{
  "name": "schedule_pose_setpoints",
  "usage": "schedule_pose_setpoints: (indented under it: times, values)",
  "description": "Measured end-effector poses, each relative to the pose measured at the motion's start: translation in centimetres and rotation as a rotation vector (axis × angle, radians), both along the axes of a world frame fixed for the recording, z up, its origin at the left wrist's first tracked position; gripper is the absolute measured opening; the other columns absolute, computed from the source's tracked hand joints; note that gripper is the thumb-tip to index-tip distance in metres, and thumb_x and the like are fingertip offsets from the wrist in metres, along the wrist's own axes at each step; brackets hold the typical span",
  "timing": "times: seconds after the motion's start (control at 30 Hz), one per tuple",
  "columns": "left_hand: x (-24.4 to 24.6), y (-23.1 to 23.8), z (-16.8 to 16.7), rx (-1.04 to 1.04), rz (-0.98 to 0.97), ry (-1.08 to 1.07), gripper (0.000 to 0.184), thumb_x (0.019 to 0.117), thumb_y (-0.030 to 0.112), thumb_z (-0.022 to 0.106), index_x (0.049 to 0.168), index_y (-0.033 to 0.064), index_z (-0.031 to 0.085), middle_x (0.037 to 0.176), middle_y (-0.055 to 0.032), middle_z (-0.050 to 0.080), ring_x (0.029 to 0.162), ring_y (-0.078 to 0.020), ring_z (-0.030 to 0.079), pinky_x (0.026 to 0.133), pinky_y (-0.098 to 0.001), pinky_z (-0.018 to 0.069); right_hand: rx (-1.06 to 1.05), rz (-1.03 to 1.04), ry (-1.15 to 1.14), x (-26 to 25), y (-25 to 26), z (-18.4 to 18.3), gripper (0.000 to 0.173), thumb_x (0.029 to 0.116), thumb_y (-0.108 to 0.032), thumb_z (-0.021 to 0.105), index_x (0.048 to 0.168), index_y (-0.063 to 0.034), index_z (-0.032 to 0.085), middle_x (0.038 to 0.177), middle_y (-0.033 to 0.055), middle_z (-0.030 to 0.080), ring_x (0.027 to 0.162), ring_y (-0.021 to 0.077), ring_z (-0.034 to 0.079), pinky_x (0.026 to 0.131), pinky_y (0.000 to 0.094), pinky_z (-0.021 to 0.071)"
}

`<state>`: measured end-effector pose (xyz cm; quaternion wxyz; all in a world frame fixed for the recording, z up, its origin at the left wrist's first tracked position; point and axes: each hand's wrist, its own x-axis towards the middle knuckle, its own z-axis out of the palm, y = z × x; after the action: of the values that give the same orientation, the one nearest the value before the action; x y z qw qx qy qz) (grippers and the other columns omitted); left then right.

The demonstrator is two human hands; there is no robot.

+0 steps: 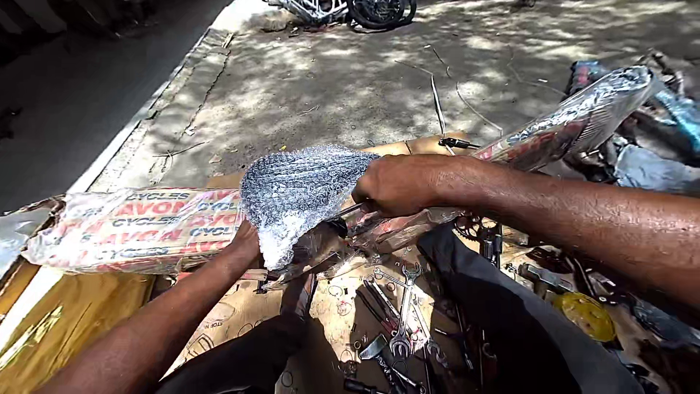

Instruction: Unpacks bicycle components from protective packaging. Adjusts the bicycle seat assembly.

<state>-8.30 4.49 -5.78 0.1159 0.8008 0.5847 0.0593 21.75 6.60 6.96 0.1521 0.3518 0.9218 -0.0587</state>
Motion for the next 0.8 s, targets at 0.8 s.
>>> schedule_pose_setpoints:
  times: [0.8]
  values:
    - [0.8, 1.1, 0.3, 0.015, 0.054, -0.016, 0.039, 0.0992, 0.010, 0.062, 0.128, -0.0151, 0.058, 0.133, -0.0340, 0.058, 0.133, -0.0452, 0.051, 0.116, -0.0536, 0.0325, 0.014, -0.258, 0.834, 0.3, -0.5, -23.1, 0.046, 0.1111, -0.046, 0.028, 0.117, -0.0124, 0.059, 0.077, 0.0057, 0.064, 0.069, 0.0243, 0.067, 0.063, 0.0491, 0.0561]
